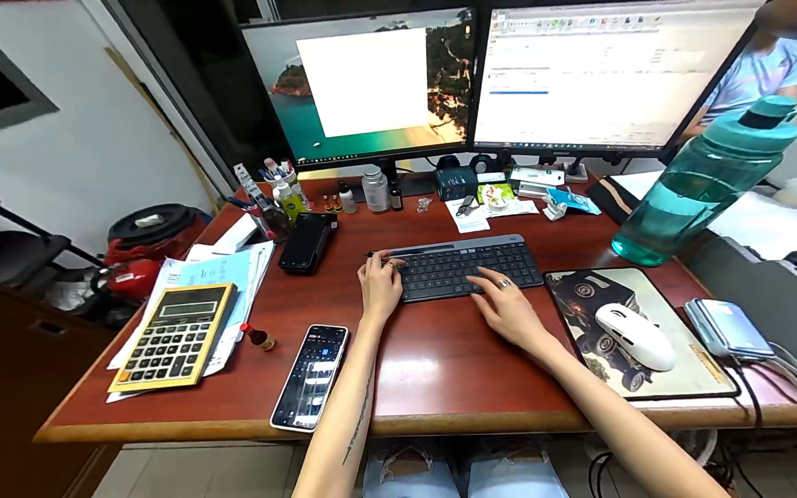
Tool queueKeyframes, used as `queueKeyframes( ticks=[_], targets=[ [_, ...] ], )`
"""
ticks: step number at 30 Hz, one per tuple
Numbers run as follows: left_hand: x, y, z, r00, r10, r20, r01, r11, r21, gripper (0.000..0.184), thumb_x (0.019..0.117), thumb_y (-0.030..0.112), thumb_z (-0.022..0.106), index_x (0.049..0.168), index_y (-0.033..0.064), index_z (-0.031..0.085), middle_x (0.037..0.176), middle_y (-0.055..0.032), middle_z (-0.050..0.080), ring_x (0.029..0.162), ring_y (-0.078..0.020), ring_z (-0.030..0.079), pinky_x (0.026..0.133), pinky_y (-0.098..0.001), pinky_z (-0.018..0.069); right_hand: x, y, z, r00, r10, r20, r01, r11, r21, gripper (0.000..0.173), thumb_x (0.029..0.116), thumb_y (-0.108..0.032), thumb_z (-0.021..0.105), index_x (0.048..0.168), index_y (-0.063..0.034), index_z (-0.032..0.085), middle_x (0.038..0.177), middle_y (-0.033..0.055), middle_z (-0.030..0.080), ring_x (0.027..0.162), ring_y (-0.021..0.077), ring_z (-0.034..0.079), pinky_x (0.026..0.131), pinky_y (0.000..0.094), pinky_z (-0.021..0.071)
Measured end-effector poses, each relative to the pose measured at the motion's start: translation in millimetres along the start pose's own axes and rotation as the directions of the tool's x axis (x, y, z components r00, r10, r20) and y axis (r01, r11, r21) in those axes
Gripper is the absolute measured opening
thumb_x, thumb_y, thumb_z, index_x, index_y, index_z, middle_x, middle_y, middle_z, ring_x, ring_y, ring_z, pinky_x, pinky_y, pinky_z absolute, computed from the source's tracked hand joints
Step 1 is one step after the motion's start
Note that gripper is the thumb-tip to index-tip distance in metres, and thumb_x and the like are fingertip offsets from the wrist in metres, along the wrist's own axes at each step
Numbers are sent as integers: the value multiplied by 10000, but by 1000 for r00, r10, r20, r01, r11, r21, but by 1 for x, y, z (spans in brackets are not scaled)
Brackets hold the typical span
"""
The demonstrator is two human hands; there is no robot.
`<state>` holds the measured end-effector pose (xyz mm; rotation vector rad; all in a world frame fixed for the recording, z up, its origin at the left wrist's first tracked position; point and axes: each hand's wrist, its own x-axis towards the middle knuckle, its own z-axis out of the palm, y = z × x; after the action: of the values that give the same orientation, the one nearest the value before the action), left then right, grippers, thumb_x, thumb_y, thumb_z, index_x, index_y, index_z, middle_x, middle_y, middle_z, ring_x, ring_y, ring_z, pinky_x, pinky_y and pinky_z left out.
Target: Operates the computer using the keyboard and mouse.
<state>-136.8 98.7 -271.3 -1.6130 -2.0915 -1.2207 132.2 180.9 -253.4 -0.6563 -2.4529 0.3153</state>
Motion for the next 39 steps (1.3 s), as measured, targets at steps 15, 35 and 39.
queueKeyframes(
  ticks=[15,35,39],
  targets=[
    [5,5,-4,999,32,-7,-31,999,8,249,946,19,562,1081,68,764,1369,-187,607,1221,-392,587,1035,-636,385,65,-18,55,1000,-5,-5,5,999,-49,377,1078,-310,460,1284,-121,713,1516,185,518,1458,443,397,1185,721,185],
    [-1,12,0,966,84,244,-103,993,65,239,1009,125,583,1171,126,760,1404,-161,590,1289,-391,546,1063,-682,334,49,34,19,972,234,-24,-235,963,-134,374,1054,-167,449,1346,-98,673,1497,237,523,1432,461,430,1182,665,262],
    [-1,12,-2,967,84,242,-100,993,58,241,1006,121,584,1175,124,757,1390,-176,595,1272,-405,555,1048,-695,340,49,37,11,952,306,-35,-307,942,-133,364,1050,-142,447,1310,-22,672,1470,259,539,1432,477,419,1188,673,241]
  ],
)
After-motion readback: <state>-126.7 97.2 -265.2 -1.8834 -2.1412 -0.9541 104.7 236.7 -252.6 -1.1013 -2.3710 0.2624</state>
